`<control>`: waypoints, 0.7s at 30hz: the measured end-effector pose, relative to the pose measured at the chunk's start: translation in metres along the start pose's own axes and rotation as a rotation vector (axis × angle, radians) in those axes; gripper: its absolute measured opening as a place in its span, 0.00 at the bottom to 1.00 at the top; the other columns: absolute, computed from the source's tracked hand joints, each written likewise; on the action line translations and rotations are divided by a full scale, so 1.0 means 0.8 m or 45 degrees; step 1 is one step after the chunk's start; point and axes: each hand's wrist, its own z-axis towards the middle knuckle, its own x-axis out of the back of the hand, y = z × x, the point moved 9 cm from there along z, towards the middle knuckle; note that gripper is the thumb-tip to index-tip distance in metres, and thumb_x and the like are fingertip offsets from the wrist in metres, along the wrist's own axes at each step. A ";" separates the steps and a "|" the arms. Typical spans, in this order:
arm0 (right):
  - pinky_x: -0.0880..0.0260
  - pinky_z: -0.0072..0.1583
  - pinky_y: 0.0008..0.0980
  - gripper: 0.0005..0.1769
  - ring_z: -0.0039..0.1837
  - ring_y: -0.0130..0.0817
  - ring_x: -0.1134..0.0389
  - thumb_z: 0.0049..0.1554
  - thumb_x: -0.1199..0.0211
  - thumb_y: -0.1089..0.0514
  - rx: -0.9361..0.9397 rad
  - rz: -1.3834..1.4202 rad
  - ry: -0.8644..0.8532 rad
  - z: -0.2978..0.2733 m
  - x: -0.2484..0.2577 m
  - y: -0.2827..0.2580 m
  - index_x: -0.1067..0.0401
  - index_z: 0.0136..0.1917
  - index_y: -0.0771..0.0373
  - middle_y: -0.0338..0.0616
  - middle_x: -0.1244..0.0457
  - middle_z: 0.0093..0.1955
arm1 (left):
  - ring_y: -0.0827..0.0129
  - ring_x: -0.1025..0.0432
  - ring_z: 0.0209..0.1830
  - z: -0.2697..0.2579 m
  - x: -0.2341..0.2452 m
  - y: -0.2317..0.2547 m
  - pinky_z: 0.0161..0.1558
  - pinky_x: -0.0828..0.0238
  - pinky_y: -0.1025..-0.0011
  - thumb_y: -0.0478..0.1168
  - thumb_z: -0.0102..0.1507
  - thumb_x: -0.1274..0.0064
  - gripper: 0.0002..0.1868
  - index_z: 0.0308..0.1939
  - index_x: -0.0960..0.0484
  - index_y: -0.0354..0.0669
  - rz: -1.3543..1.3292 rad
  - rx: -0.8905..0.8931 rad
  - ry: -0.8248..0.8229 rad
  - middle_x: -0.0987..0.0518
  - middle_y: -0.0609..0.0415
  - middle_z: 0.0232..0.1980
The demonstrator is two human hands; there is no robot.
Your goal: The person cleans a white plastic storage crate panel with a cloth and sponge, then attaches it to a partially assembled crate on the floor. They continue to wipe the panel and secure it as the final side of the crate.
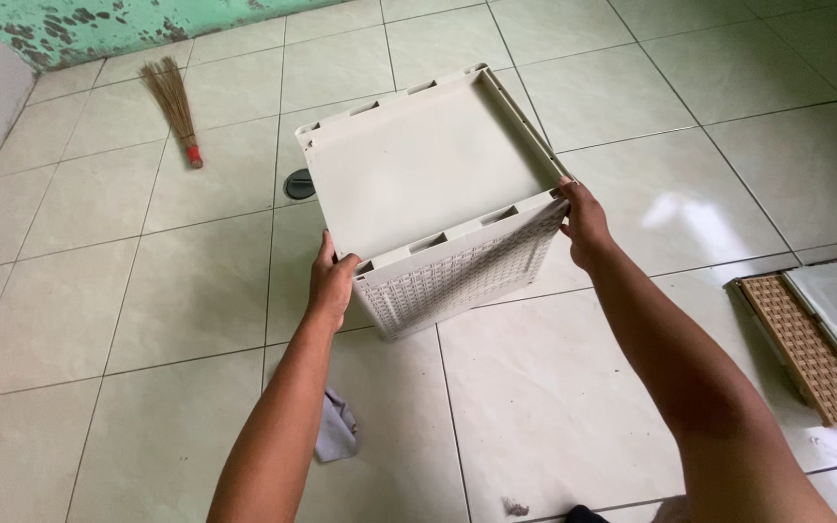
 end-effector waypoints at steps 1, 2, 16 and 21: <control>0.44 0.69 0.55 0.32 0.71 0.52 0.47 0.64 0.54 0.33 -0.022 -0.017 0.049 -0.005 0.003 -0.004 0.36 0.65 0.61 0.57 0.44 0.66 | 0.63 0.33 0.69 0.002 -0.004 0.002 0.68 0.40 0.69 0.36 0.61 0.55 0.43 0.80 0.51 0.38 -0.042 -0.022 -0.006 0.30 0.44 0.72; 0.42 0.70 0.62 0.34 0.73 0.65 0.47 0.66 0.56 0.31 -0.044 -0.034 0.098 -0.012 0.003 -0.007 0.36 0.66 0.62 0.66 0.46 0.68 | 0.63 0.34 0.70 0.004 -0.007 0.004 0.68 0.41 0.69 0.36 0.61 0.55 0.42 0.80 0.48 0.38 -0.084 -0.043 -0.012 0.30 0.45 0.72; 0.50 0.70 0.83 0.79 0.83 0.68 0.66 0.40 0.44 0.17 -0.402 0.132 -0.027 -0.138 -0.161 0.003 0.99 0.77 0.46 0.56 0.79 0.86 | 0.54 0.49 0.80 0.183 0.078 0.021 0.73 0.50 0.49 0.62 0.58 0.42 0.57 0.81 0.56 0.45 0.230 0.049 0.177 0.47 0.46 0.83; 0.45 0.71 0.72 0.83 0.81 0.68 0.55 0.45 0.36 0.27 -0.475 0.034 0.076 -0.120 -0.174 0.012 1.01 0.77 0.57 0.67 0.68 0.84 | 0.51 0.47 0.80 0.240 0.076 0.003 0.74 0.49 0.57 0.59 0.61 0.41 0.56 0.82 0.58 0.41 0.339 0.023 0.203 0.50 0.41 0.82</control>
